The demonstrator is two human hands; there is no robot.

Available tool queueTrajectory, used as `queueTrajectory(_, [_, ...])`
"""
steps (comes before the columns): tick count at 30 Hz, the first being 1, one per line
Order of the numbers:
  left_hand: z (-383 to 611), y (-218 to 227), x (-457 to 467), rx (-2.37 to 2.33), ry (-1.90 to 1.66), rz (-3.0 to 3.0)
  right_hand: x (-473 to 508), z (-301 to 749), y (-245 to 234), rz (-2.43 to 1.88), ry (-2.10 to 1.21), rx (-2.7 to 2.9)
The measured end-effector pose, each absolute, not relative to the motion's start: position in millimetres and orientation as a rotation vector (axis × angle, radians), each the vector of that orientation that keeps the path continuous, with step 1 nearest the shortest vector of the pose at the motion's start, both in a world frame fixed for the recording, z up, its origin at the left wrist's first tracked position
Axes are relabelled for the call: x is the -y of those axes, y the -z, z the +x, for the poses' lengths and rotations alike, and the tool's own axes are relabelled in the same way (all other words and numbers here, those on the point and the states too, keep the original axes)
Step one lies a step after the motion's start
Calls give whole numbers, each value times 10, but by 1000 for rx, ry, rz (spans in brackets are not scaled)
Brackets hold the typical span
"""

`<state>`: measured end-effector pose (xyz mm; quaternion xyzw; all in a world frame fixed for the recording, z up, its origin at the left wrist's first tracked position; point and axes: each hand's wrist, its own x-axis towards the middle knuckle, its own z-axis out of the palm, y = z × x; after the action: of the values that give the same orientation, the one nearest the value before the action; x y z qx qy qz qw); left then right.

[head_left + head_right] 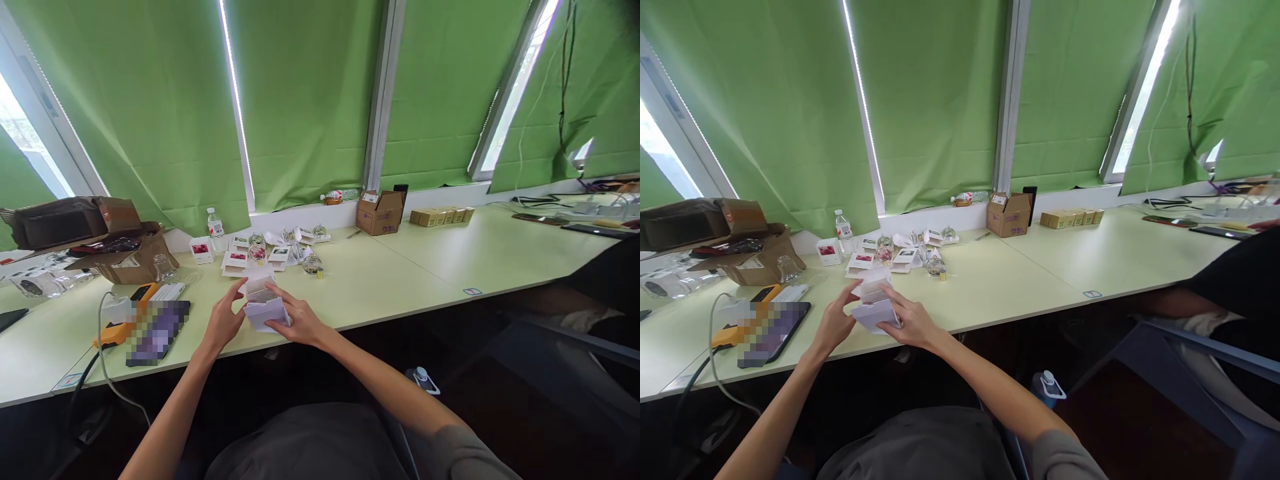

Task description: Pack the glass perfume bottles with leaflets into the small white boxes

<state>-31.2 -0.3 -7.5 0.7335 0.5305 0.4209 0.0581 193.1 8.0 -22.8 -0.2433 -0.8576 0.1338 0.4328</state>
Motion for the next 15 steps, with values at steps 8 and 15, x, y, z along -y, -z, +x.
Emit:
queueTrajectory(8, [-288, 75, 2, -1545, -1319, 2279, -102, 1917, 235, -808, -336, 1949])
queueTrajectory(15, [-277, 119, -30, -1510, -1397, 2151, -110, 1872, 238, -757, -528, 1880])
